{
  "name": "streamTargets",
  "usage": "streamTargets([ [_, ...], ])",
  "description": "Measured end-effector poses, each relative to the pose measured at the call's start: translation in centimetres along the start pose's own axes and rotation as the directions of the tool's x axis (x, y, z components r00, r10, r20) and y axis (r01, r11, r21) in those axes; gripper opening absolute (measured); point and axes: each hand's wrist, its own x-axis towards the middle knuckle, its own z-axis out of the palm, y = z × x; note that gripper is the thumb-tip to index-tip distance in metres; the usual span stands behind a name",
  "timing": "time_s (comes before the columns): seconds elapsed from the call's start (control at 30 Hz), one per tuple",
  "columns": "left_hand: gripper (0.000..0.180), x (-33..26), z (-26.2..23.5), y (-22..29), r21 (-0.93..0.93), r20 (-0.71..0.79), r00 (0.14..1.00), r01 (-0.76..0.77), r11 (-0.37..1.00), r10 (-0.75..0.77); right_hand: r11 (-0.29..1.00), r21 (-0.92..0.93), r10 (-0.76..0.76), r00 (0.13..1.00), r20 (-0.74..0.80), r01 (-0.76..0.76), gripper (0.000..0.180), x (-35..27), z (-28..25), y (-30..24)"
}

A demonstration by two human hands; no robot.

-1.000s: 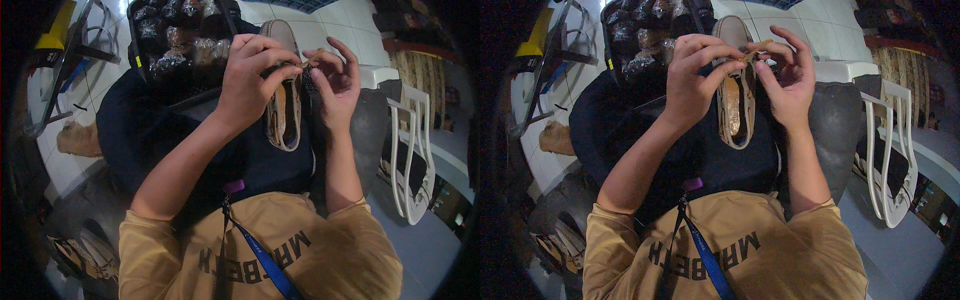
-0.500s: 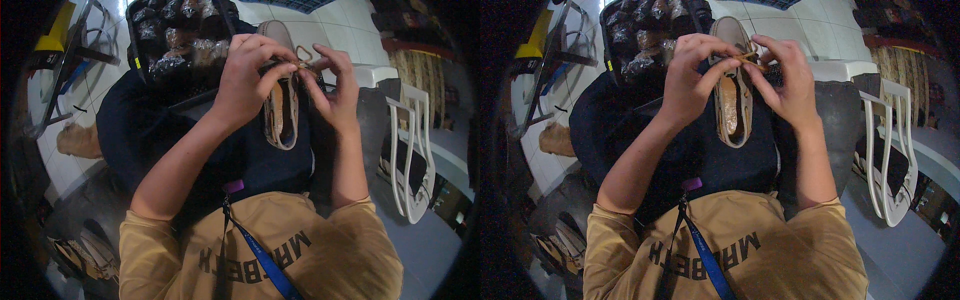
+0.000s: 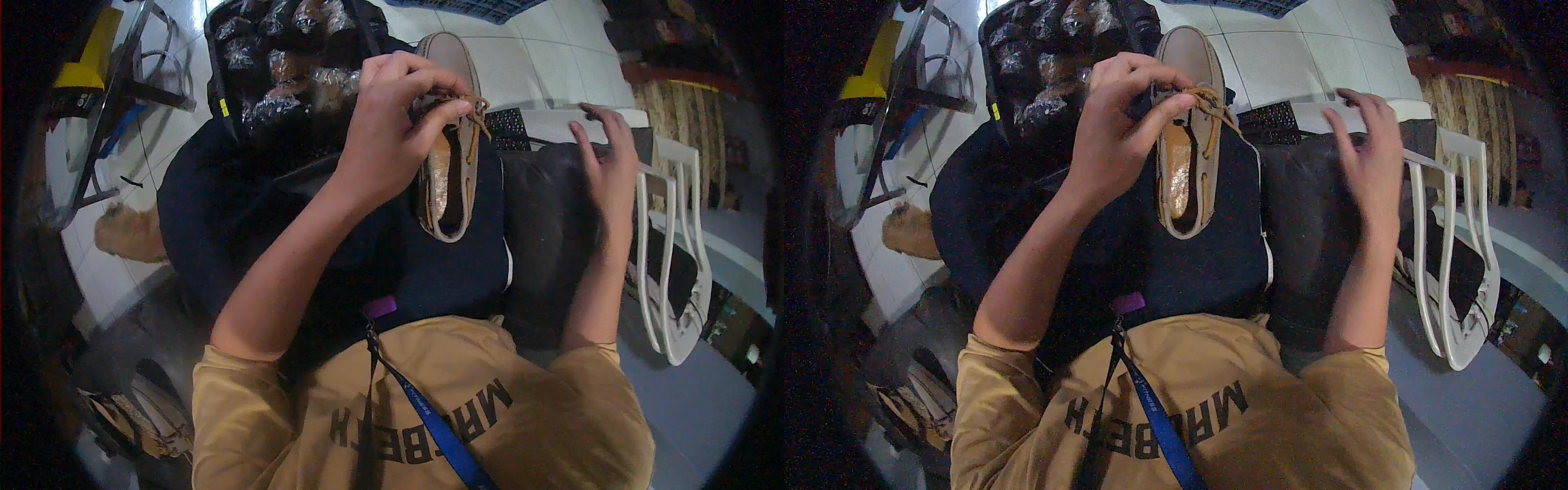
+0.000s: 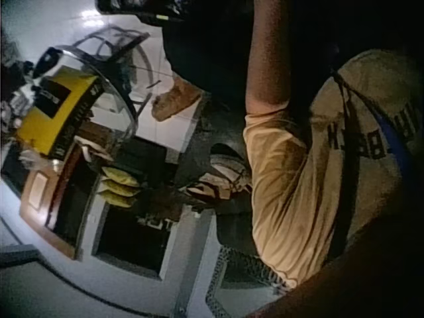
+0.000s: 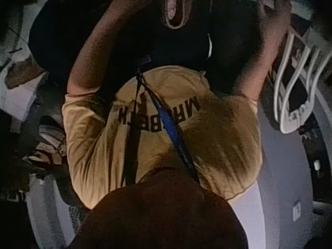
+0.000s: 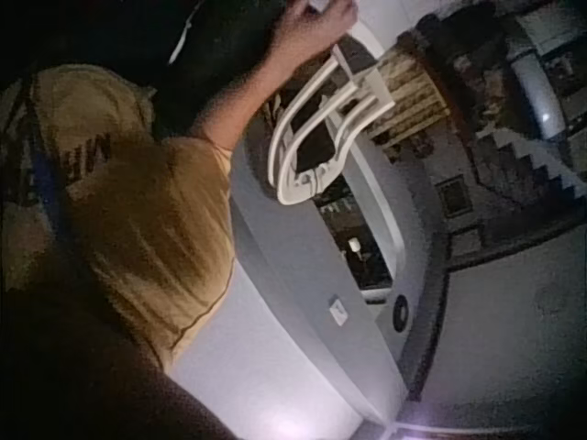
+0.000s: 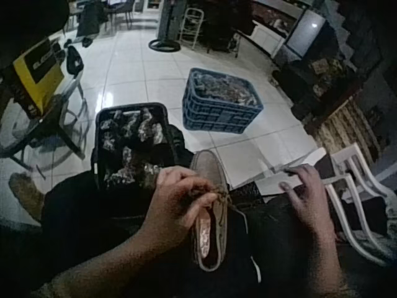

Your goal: The recorder is shown lacing or tying the leather laces of a boat shoe.

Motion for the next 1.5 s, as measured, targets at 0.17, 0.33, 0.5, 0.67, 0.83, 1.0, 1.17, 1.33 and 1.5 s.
streamTargets([
  [0.17,0.017,0.1,-0.3,-0.2,-0.003,0.032,0.999,0.030,1.000,-0.029,0.808,0.555,-0.198,0.979,-0.057,0.196,0.038,1.9,1.1,-8.5],
  [0.33,0.018,0.0,-0.2,-0.7,-0.054,0.009,1.000,0.030,0.998,-0.029,0.707,0.700,-0.319,0.928,0.192,0.098,0.029,4.2,1.2,-8.3],
  [0.5,0.017,0.1,-0.6,-0.4,-0.047,0.057,0.997,0.058,0.997,-0.055,0.798,0.584,-0.327,0.920,0.215,0.147,0.012,4.9,-0.4,-7.6],
  [0.67,0.018,0.0,-0.7,-0.3,-0.083,0.060,0.995,0.082,0.993,-0.077,0.772,0.593,-0.369,0.921,0.122,0.231,0.014,4.8,-0.3,-6.9],
  [0.83,0.017,0.2,-0.5,-0.1,-0.105,0.064,0.994,0.093,0.990,-0.087,0.841,0.394,-0.448,0.885,0.127,0.370,0.024,5.0,-1.8,-5.7],
  [1.0,0.016,0.2,-0.5,-0.2,-0.115,0.081,0.993,0.093,0.989,-0.084,0.821,0.253,-0.530,0.848,0.004,0.512,0.029,5.4,-1.6,-3.8],
  [1.17,0.016,0.1,-0.8,-0.1,-0.144,0.088,0.985,0.159,0.977,-0.147,0.809,0.078,-0.586,0.810,0.019,0.583,0.034,5.6,-3.2,-1.5],
  [1.33,0.016,0.2,-0.7,-0.1,-0.137,0.093,0.986,0.151,0.979,-0.139,0.812,-0.006,-0.583,0.811,-0.036,0.584,0.037,5.6,-5.0,2.0],
  [1.5,0.016,0.2,-0.5,0.0,-0.154,0.095,0.984,0.161,0.975,-0.147,0.814,-0.017,-0.580,0.810,-0.091,0.581,0.036,5.0,-5.9,2.7],
])
